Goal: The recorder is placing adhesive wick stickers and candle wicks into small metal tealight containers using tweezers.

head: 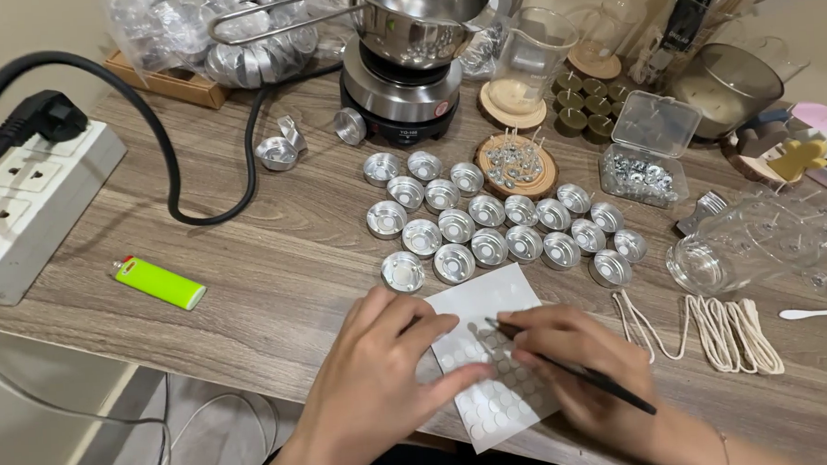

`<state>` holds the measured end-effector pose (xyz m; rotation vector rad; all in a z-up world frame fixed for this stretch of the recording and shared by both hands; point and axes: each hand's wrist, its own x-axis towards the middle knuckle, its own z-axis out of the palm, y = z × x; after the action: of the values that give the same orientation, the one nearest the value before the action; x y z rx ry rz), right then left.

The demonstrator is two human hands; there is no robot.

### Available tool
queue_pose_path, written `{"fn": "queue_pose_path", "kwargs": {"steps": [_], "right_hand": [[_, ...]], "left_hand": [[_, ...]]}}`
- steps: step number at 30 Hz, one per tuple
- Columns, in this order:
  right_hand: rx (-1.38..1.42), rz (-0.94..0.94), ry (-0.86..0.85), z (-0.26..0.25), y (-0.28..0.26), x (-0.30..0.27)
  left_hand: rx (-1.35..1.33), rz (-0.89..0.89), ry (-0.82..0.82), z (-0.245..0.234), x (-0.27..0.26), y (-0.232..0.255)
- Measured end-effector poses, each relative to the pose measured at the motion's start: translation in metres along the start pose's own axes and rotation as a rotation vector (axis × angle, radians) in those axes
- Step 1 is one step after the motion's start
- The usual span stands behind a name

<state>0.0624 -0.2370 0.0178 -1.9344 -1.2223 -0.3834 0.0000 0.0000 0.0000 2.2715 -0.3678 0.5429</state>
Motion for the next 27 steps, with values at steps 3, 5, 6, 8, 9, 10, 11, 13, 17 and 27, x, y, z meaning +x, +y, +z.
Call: {"fn": "queue_pose_path", "kwargs": {"steps": [3, 5, 6, 8, 9, 10, 11, 13, 17, 27], "right_hand": [[-0.116, -0.052, 0.063, 0.004, -0.001, 0.013], [-0.111, -0.112, 0.047, 0.007, 0.007, 0.025], [-0.11, -0.164, 0.029, 0.01, 0.01, 0.031], [-0.017, -0.113, 0.014, 0.019, 0.019, 0.038], [0.074, -0.057, 0.0, 0.025, 0.024, 0.042], [0.078, -0.062, -0.002, 0.03, 0.026, 0.045], [0.117, -0.054, -0.006, 0.035, 0.028, 0.049], [0.156, -0.05, -0.011, 0.044, 0.031, 0.054], [0.166, 0.07, -0.087, 0.049, 0.027, 0.061], [0.108, -0.01, -0.13, 0.053, 0.022, 0.07]], "left_hand": [[-0.046, -0.063, 0.037, -0.002, -0.004, -0.008], [0.015, -0.115, 0.095, -0.015, 0.007, -0.01], [0.071, -0.167, 0.149, -0.022, 0.012, -0.011], [0.109, -0.188, 0.189, -0.029, 0.022, -0.014], [0.145, -0.207, 0.224, -0.033, 0.027, -0.016], [0.149, -0.21, 0.229, -0.031, 0.028, -0.017], [0.133, -0.253, 0.173, -0.029, 0.03, -0.019], [0.118, -0.294, 0.122, -0.027, 0.032, -0.022], [0.112, -0.309, 0.122, -0.025, 0.032, -0.023], [0.11, -0.273, 0.126, -0.023, 0.03, -0.025]]}}
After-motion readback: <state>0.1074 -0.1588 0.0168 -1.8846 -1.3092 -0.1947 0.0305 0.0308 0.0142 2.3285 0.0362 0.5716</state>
